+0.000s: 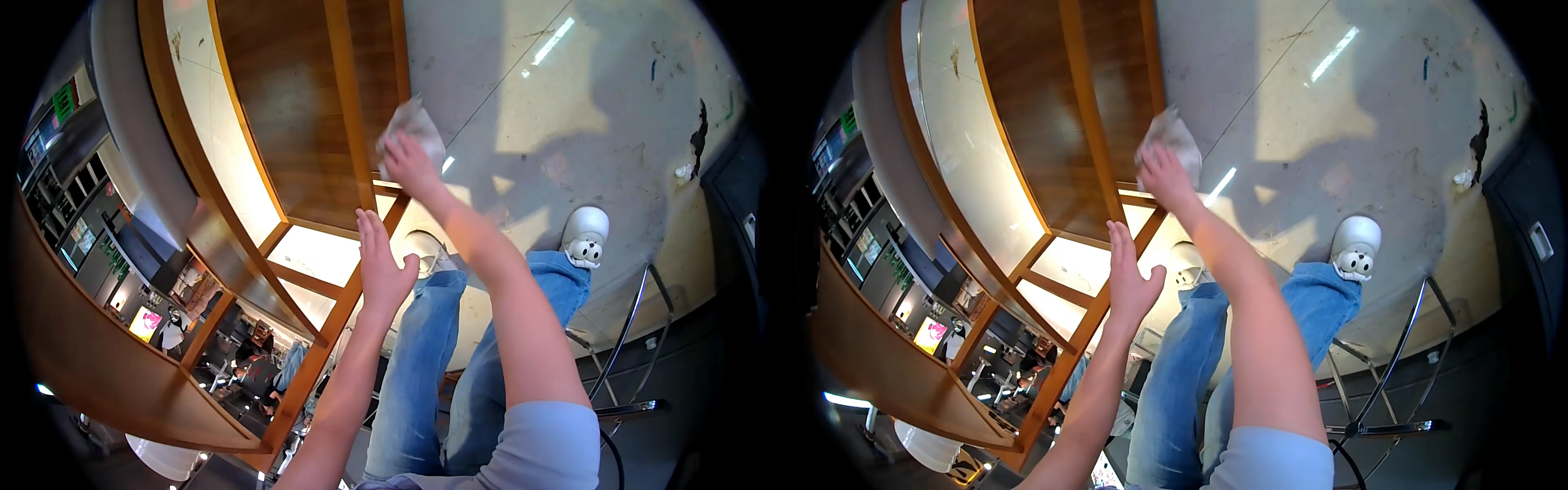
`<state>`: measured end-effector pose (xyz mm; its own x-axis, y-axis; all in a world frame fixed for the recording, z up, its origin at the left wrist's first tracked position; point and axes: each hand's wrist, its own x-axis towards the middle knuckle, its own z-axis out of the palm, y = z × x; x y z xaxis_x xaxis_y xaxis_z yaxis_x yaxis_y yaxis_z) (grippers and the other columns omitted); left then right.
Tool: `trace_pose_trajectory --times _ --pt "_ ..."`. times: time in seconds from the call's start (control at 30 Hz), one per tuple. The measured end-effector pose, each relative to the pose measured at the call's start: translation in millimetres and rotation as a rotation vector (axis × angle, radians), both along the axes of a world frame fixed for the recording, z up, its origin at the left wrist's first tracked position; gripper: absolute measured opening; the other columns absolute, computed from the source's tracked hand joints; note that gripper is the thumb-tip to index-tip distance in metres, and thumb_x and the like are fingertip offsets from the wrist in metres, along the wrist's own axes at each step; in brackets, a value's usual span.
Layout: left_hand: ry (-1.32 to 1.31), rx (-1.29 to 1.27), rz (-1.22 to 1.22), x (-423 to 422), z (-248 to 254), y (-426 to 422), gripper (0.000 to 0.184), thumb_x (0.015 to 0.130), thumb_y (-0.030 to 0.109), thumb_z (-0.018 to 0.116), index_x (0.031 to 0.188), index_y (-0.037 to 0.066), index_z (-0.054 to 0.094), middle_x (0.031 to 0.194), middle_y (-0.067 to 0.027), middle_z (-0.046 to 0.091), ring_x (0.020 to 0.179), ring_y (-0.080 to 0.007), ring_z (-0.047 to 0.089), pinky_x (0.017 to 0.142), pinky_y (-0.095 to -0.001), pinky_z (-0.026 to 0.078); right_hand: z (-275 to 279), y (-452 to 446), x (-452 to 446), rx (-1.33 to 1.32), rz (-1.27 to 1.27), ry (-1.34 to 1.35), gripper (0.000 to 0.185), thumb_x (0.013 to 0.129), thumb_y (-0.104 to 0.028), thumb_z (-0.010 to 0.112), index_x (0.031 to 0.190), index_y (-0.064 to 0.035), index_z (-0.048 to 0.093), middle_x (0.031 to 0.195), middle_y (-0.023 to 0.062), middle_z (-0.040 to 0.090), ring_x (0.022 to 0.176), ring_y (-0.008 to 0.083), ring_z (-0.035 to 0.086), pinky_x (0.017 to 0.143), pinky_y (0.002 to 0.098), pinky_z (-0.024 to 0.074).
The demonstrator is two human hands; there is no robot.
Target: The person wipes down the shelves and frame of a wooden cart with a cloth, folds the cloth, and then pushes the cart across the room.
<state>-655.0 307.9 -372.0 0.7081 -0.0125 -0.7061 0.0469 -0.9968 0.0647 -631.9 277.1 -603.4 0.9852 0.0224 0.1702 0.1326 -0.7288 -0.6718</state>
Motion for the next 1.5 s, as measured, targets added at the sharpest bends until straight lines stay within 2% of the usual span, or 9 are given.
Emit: trace_pose_trajectory --times 0.37,0.5,0.57,0.63,0.7,0.77,0.93,1.37,1.5 --pt "-0.029 -0.052 -0.006 3 1 0 0.089 0.071 0.015 0.060 0.143 -0.005 0.012 0.149 -0.0284 0.009 0.138 -0.0401 0.014 0.110 -0.0393 0.024 0 -46 84 -0.079 0.089 0.212 0.021 0.068 -0.007 0.061 0.088 -0.0147 0.064 0.103 0.0089 0.053 0.095 0.0255 0.052 0.079 0.0366 0.0458" --pt "-0.084 -0.107 0.001 0 -1 2 0.088 0.072 0.018 0.059 0.143 -0.005 0.013 0.148 -0.0293 0.010 0.138 -0.0422 0.015 0.107 -0.0512 0.024 26 -64 77 0.591 -0.222 0.533 0.022 0.073 0.001 0.058 0.093 -0.0088 0.064 0.098 0.0083 0.056 0.094 0.0230 0.054 0.078 0.0312 0.0473" --pt "-0.025 -0.065 0.033 3 2 -1 0.088 0.072 0.019 0.060 0.143 -0.004 0.013 0.148 -0.0285 0.011 0.138 -0.0421 0.015 0.106 -0.0545 0.025 44 -74 64 1.478 -0.334 0.786 0.022 0.077 0.000 0.059 0.098 -0.0062 0.060 0.095 0.0067 0.060 0.089 0.0142 0.056 0.080 0.0273 0.0454" --pt "0.008 -0.019 0.011 3 4 -2 0.089 0.072 0.017 0.061 0.143 -0.004 0.011 0.149 -0.0282 0.008 0.138 -0.0399 0.013 0.110 -0.0394 0.023 42 -61 49 1.794 -0.424 0.784 0.025 0.080 -0.002 0.059 0.104 -0.0036 0.056 0.092 0.0046 0.063 0.086 0.0096 0.055 0.080 0.0266 0.0445" --pt "-0.016 -0.040 0.020 2 2 0 0.089 0.073 0.017 0.061 0.144 -0.004 0.011 0.149 -0.0270 0.008 0.139 -0.0388 0.013 0.110 -0.0388 0.024 41 -52 41 1.603 -0.371 0.763 0.030 0.078 0.003 0.054 0.107 -0.0053 0.055 0.096 0.0068 0.064 0.087 0.0136 0.057 0.082 0.0271 0.0446" --pt "-0.013 -0.022 -0.004 1 0 1 0.089 0.072 0.017 0.061 0.144 -0.003 0.011 0.149 -0.0263 0.008 0.139 -0.0378 0.014 0.110 -0.0383 0.025 20 -38 27 0.854 -0.190 0.459 0.040 0.069 0.008 0.056 0.105 -0.0101 0.057 0.107 0.0087 0.062 0.103 0.0277 0.054 0.090 0.0348 0.0432" --pt "-0.020 -0.027 0.011 2 1 0 0.089 0.073 0.016 0.062 0.144 -0.003 0.012 0.149 -0.0267 0.009 0.139 -0.0376 0.014 0.110 -0.0383 0.025 6 -29 6 -0.137 0.138 0.055 0.031 0.074 -0.014 0.061 0.105 -0.0153 0.061 0.128 0.0027 0.049 0.114 0.0270 0.045 0.082 0.0456 0.0429" --pt "-0.046 -0.143 0.046 4 5 6 0.083 0.074 0.016 0.059 0.142 -0.005 0.016 0.148 -0.0282 0.012 0.137 -0.0418 0.016 0.110 -0.0446 0.022 -19 -80 119 -0.279 0.230 -0.197 0.012 0.069 -0.016 0.062 0.081 -0.0136 0.061 0.118 0.0021 0.056 0.094 0.0204 0.050 0.071 0.0341 0.0395" --pt "-0.033 0.053 0.012 22 2 2 0.071 0.079 0.018 0.060 0.138 -0.005 0.029 0.144 -0.0272 0.024 0.130 -0.0401 0.033 0.102 -0.0431 0.035 -24 -80 121 -0.246 0.261 -0.227 0.019 0.070 -0.015 0.061 0.089 -0.0144 0.059 0.121 0.0041 0.054 0.095 0.0229 0.049 0.072 0.0357 0.0399"
